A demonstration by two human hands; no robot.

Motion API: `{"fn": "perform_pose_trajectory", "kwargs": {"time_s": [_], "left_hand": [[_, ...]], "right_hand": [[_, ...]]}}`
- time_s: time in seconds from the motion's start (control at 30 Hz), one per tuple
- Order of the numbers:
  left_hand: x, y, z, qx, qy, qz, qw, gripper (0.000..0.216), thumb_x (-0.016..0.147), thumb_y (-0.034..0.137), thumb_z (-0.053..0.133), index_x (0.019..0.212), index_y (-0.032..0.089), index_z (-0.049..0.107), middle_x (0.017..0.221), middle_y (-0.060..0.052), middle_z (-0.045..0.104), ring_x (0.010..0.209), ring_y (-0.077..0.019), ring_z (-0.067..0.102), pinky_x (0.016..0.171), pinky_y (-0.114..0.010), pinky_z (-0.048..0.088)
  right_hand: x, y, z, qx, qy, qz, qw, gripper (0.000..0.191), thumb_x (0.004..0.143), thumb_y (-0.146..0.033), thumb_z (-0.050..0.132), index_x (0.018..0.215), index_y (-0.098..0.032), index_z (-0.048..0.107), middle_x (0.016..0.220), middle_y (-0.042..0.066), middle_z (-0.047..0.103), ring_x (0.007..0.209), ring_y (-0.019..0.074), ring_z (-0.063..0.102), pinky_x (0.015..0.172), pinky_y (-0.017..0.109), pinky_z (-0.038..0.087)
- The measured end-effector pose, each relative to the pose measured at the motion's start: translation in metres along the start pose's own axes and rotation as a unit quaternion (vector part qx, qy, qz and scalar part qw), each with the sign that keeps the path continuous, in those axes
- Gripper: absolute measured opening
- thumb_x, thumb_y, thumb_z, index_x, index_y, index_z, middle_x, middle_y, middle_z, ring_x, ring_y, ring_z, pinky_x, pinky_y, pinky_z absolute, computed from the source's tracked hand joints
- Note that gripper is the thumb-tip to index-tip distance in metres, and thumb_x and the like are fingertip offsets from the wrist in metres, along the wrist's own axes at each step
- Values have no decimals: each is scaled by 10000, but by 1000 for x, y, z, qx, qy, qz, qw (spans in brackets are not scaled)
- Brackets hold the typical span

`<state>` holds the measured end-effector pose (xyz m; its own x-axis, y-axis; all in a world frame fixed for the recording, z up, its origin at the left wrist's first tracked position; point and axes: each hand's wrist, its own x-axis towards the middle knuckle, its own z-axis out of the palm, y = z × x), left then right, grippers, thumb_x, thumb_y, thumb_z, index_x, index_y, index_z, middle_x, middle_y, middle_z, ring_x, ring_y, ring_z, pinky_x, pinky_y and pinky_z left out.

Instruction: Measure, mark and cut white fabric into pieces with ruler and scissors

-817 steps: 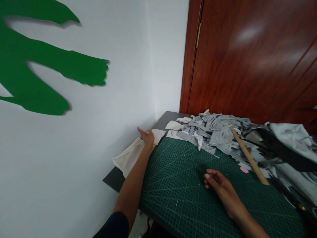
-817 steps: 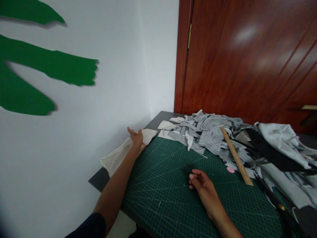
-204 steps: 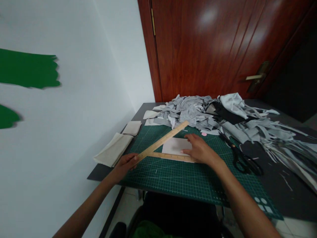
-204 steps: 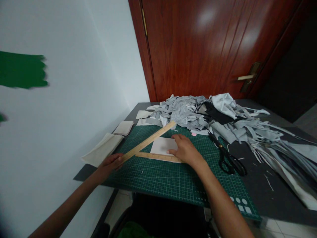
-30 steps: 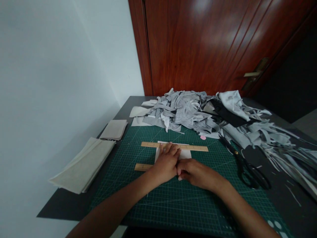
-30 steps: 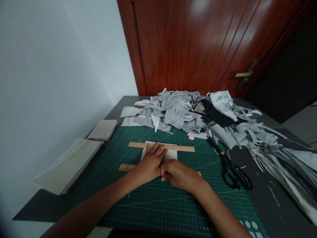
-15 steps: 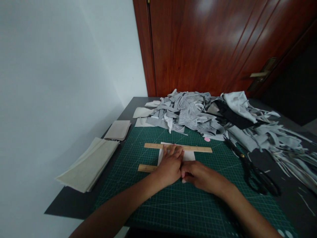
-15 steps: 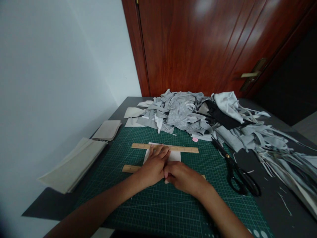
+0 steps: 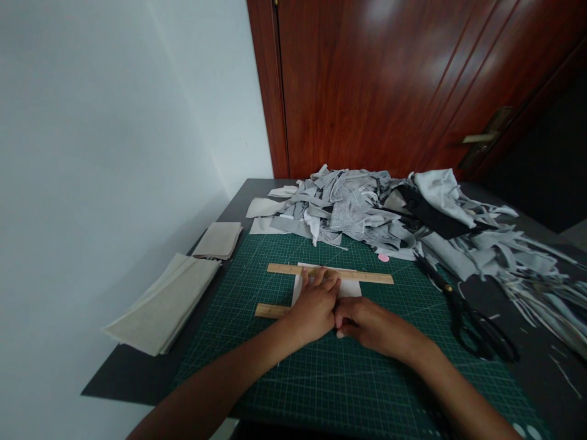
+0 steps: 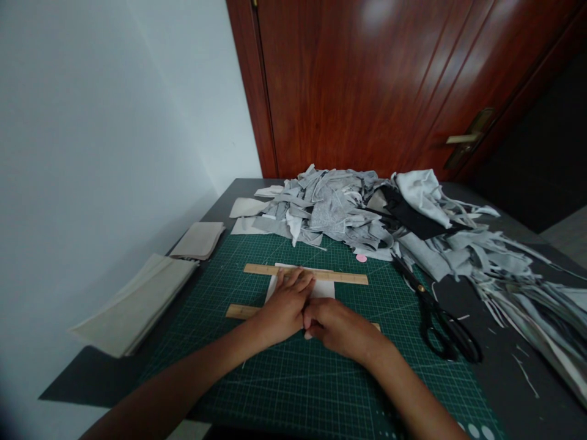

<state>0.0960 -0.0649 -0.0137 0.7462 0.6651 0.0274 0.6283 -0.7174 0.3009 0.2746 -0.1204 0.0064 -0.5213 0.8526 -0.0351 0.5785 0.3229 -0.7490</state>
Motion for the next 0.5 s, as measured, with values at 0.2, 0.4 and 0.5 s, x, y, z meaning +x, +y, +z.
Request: {"fn": "perform_pose_trajectory", "kwargs": {"time_s": [0.2,0.4,0.5], "left_hand": [[1,0,0,8,-5,-4,1000,641,1011,389,467,1559,67,382,1653,-157,369,1571,-375,183,1267,-667,72],[0,1,0,14,1,-5,1000,607,1022,362,449,1561,90,386,1643,-145,390,1569,-368,195,1264,-673,75],[0,3,-2,9,-2,-10,1000,597,1017,358,460,1555,107,404,1640,-136,398,1567,-368,202,1263,-678,78]], "right_hand": [[1,-1,0,-7,-2,3,1000,234,818,28,632,817,-195,703,854,1,748,842,160,677,777,257,465],[1,-1,0,-5,1,3,1000,212,821,16,647,813,-190,701,856,6,751,857,165,683,789,256,466],[1,-2,-1,-3,-2,7,1000,221,818,25,641,808,-189,697,847,8,750,848,164,685,781,252,467]]}}
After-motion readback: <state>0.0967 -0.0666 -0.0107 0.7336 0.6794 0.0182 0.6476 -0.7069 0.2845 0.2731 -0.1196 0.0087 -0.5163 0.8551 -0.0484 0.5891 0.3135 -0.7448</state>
